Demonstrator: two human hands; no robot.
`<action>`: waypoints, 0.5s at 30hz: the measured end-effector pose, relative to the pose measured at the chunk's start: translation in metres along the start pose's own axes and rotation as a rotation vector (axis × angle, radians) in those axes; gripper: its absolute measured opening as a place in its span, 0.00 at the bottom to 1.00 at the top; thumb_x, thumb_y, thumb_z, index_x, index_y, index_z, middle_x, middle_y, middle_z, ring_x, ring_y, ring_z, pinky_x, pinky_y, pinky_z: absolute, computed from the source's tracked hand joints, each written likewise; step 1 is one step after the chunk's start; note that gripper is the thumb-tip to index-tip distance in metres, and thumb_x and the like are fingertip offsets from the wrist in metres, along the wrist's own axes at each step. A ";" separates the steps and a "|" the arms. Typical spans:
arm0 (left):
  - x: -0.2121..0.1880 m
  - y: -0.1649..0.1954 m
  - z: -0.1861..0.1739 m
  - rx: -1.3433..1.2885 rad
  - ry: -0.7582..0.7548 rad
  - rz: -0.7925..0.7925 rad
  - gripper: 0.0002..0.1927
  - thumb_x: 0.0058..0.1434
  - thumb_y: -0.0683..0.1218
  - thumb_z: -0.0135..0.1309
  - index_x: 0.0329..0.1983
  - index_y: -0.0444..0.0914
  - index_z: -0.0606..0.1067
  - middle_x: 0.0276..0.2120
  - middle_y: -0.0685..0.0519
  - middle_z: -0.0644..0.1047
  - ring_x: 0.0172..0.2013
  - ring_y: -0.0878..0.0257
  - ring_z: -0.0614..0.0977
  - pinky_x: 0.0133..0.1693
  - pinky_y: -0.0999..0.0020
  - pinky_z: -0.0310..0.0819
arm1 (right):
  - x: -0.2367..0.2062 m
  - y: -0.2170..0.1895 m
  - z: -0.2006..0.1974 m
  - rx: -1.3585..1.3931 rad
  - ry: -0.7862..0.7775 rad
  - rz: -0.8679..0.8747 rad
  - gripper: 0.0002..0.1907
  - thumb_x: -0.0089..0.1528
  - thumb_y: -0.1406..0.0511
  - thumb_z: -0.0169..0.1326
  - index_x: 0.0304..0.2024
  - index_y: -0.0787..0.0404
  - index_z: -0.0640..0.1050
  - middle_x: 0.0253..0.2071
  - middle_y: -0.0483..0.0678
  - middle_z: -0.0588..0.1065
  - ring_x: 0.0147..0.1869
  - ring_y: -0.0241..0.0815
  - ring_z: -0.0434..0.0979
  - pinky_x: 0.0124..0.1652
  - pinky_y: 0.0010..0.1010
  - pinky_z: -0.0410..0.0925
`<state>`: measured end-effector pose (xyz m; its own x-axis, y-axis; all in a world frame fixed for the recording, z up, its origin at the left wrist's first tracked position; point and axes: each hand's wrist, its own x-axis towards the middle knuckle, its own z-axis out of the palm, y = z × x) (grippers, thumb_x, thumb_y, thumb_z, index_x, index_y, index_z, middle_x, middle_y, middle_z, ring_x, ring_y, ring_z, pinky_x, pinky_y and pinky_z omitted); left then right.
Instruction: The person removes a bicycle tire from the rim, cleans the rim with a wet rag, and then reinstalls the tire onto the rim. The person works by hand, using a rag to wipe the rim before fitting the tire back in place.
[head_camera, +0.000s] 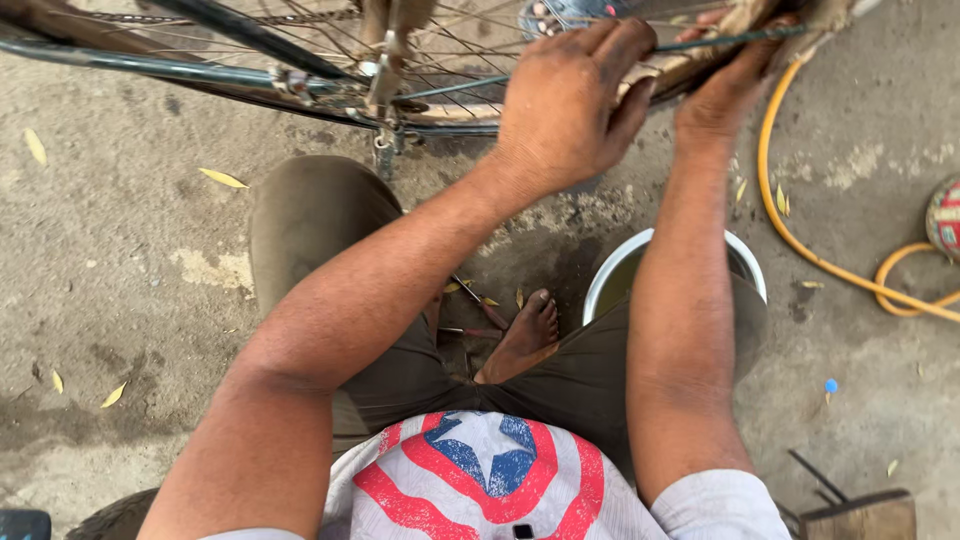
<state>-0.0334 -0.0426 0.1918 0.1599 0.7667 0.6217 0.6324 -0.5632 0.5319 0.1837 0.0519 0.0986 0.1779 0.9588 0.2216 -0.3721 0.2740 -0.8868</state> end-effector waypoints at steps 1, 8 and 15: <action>-0.001 -0.001 0.000 -0.010 -0.014 0.014 0.16 0.65 0.48 0.59 0.52 0.39 0.70 0.39 0.49 0.77 0.39 0.52 0.82 0.43 0.51 0.75 | -0.008 0.004 -0.001 -0.047 0.014 -0.019 0.39 0.63 0.34 0.50 0.51 0.61 0.71 0.38 0.52 0.77 0.40 0.45 0.80 0.46 0.40 0.78; -0.003 -0.005 0.003 0.008 -0.017 0.023 0.15 0.66 0.47 0.59 0.52 0.37 0.72 0.39 0.48 0.78 0.39 0.51 0.83 0.42 0.50 0.74 | -0.023 -0.001 0.006 -0.105 -0.069 0.010 0.41 0.60 0.32 0.52 0.53 0.60 0.70 0.37 0.50 0.77 0.42 0.45 0.83 0.48 0.45 0.80; -0.003 -0.005 -0.002 0.009 -0.063 0.010 0.15 0.67 0.46 0.60 0.54 0.38 0.72 0.41 0.48 0.78 0.40 0.51 0.83 0.42 0.51 0.73 | -0.013 0.006 -0.003 0.020 -0.136 -0.104 0.35 0.66 0.36 0.47 0.48 0.60 0.71 0.36 0.50 0.75 0.43 0.47 0.79 0.47 0.42 0.75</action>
<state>-0.0380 -0.0426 0.1885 0.2135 0.7792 0.5893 0.6374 -0.5682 0.5204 0.1823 0.0409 0.0890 0.0922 0.9263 0.3652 -0.3764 0.3720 -0.8485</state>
